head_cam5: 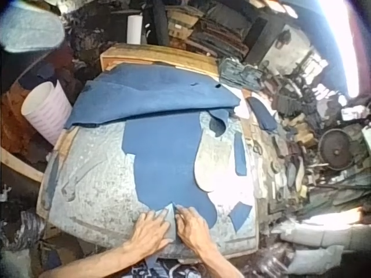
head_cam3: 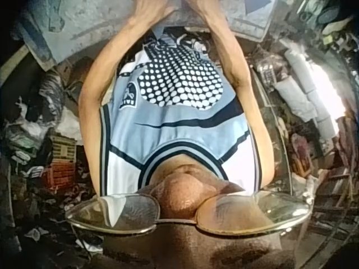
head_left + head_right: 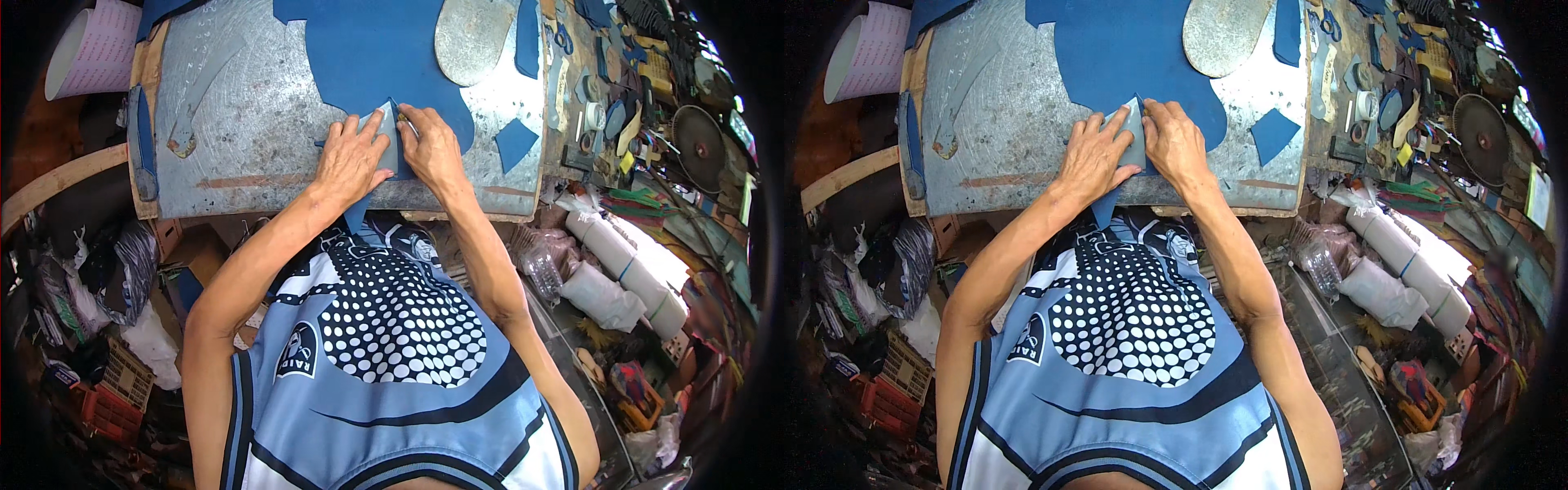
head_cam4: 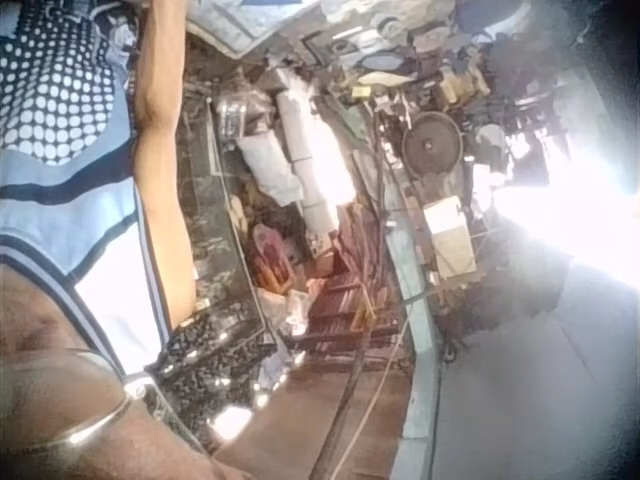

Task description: Cutting shapes out of blue leather material using a metal template and a hand knife.

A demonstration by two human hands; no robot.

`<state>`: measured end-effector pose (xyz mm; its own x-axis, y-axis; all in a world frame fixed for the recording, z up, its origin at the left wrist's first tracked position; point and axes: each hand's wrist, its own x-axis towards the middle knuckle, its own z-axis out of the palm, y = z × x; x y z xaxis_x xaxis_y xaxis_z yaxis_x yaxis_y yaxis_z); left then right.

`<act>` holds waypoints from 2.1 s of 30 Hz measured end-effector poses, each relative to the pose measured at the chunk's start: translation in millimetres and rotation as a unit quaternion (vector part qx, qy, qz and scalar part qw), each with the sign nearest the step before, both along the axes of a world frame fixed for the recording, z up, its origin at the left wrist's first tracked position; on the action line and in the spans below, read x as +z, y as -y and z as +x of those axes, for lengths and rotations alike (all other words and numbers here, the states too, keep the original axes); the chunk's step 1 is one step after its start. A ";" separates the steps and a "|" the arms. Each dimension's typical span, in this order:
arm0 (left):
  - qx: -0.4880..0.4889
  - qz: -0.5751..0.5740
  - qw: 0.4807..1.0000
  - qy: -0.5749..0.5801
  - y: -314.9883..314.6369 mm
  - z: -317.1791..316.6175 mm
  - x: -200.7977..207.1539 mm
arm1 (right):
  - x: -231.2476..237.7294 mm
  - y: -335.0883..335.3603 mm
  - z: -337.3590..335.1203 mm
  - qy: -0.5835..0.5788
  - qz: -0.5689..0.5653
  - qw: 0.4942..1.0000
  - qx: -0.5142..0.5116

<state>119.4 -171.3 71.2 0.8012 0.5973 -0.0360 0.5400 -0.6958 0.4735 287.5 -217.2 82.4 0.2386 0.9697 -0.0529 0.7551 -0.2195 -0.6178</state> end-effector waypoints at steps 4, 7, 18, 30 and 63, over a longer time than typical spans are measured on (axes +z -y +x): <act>-0.016 0.001 1.000 -0.002 -3.0 -3.2 0.1 | 2.2 -1.2 -1.2 0.018 -0.027 0.999 0.021; -0.025 0.004 1.000 -0.002 -3.6 -3.6 0.4 | 4.6 4.6 -6.9 0.022 -0.021 1.000 0.005; -0.045 -0.001 0.999 -0.001 -8.8 0.3 -2.2 | 23.3 96.4 -63.2 -0.009 -0.065 0.990 -0.124; 0.027 0.034 0.997 -0.056 19.5 7.1 0.1 | 53.6 7.0 -3.8 0.004 0.054 0.999 0.006; 0.109 -0.004 0.986 -0.128 34.0 17.9 9.4 | 16.1 -104.8 67.4 0.094 -0.083 0.859 0.497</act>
<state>137.2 -205.3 80.6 0.6176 0.7534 -0.2259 0.7791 -0.5465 0.3073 354.9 -112.4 98.5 -0.6827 0.6826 -0.2608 0.7035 0.5175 -0.4871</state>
